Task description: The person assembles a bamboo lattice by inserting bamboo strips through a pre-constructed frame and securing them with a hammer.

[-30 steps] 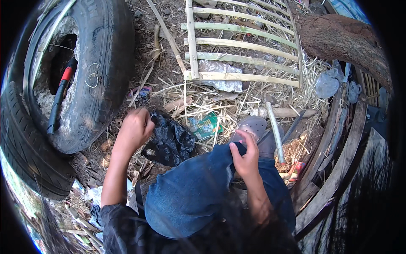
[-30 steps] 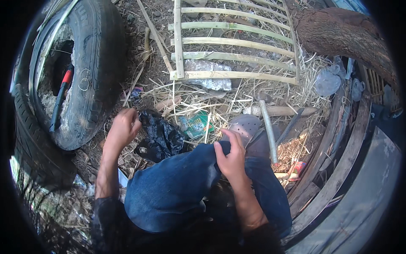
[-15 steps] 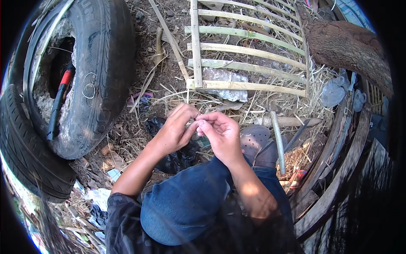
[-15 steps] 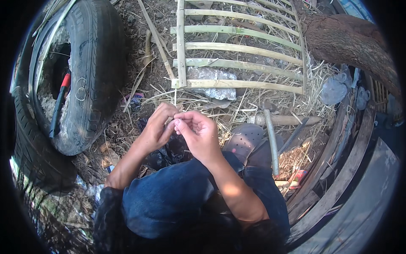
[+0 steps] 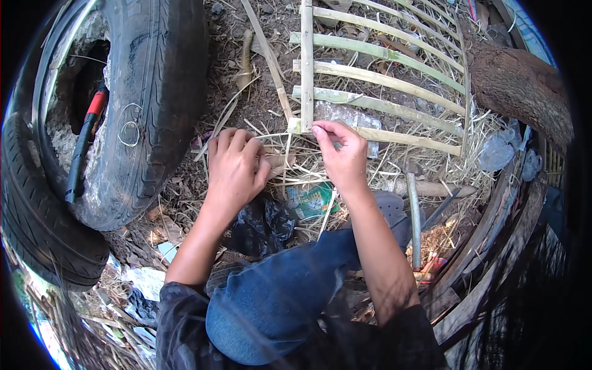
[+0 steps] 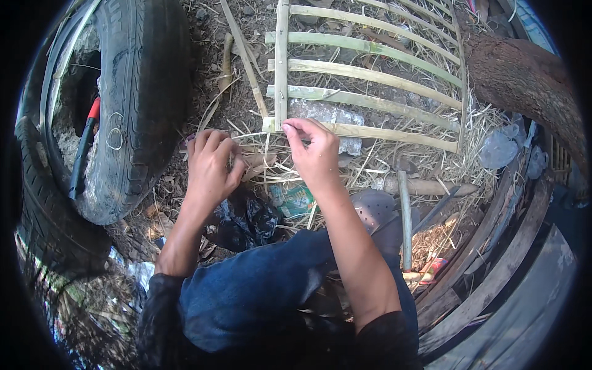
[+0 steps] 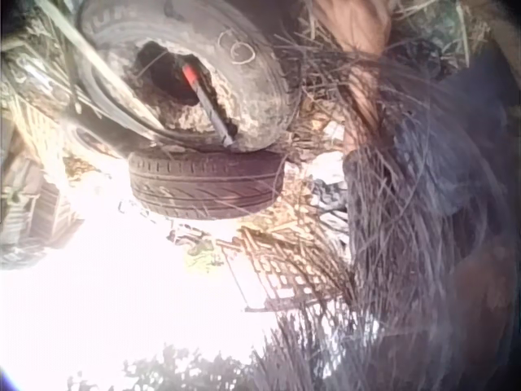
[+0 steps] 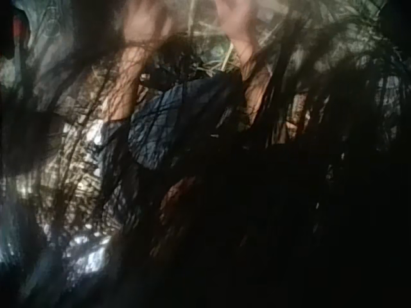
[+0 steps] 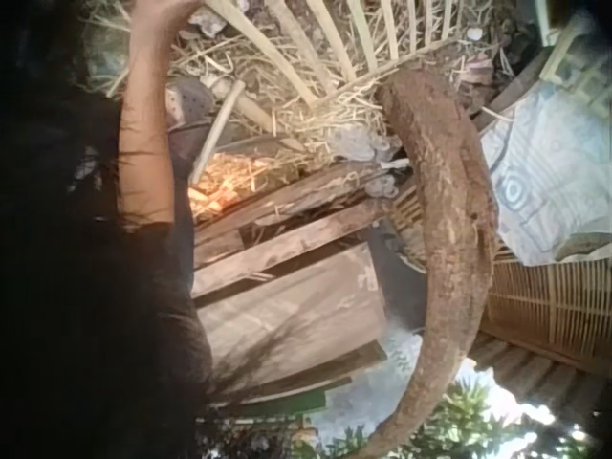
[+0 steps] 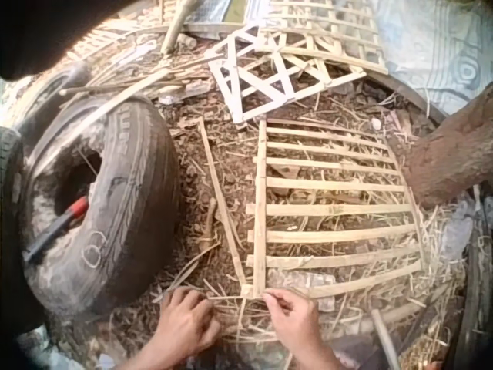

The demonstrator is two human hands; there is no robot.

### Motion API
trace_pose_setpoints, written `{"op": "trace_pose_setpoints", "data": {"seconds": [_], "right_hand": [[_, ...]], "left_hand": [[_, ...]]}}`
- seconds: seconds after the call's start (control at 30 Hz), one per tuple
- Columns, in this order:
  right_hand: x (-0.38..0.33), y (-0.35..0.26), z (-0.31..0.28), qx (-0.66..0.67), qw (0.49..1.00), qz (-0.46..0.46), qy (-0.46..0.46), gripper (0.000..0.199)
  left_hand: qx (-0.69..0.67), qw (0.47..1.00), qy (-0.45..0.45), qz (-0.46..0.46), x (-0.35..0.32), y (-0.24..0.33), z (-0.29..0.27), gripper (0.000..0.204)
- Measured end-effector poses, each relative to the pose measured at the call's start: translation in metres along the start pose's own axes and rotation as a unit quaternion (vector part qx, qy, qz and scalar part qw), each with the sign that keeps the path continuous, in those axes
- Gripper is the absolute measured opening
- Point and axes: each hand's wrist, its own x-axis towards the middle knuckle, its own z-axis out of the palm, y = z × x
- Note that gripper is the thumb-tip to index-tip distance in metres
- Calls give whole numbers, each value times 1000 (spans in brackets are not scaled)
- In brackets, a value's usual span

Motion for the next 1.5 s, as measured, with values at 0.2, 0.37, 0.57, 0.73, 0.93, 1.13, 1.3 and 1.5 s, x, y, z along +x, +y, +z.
{"op": "trace_pose_setpoints", "data": {"seconds": [0.2, 0.37, 0.57, 0.73, 0.93, 1.13, 1.3, 1.5], "right_hand": [[3, 0, 2, -5, 1000, -9, 10, 10], [8, -2, 0, -78, 991, -108, -16, 8], [11, -4, 0, -136, 973, -184, -29, 9], [10, -3, -3, -144, 968, -205, -30, 11], [-2, -24, -24, -147, 984, -97, -11, 30], [-85, 5, -152, -436, 890, 60, 124, 37], [-184, 84, -233, -349, 874, 326, 86, 37], [-194, 91, -220, -294, 839, 453, 67, 34]], "left_hand": [[-175, 984, 43, 10, 23, 6, 16, 21], [-195, 977, 87, 20, 43, 11, 32, 23], [-203, 975, 77, 52, 53, 7, 42, 21], [-234, 962, 88, 106, 56, -1, 52, 18], [-261, 952, 72, 142, 64, -3, 50, 14], [-280, 946, 81, 141, 60, -8, 55, 14], [-282, 944, 79, 154, 66, 3, 53, 15], [-273, 948, 79, 142, 62, 0, 53, 14]]}}
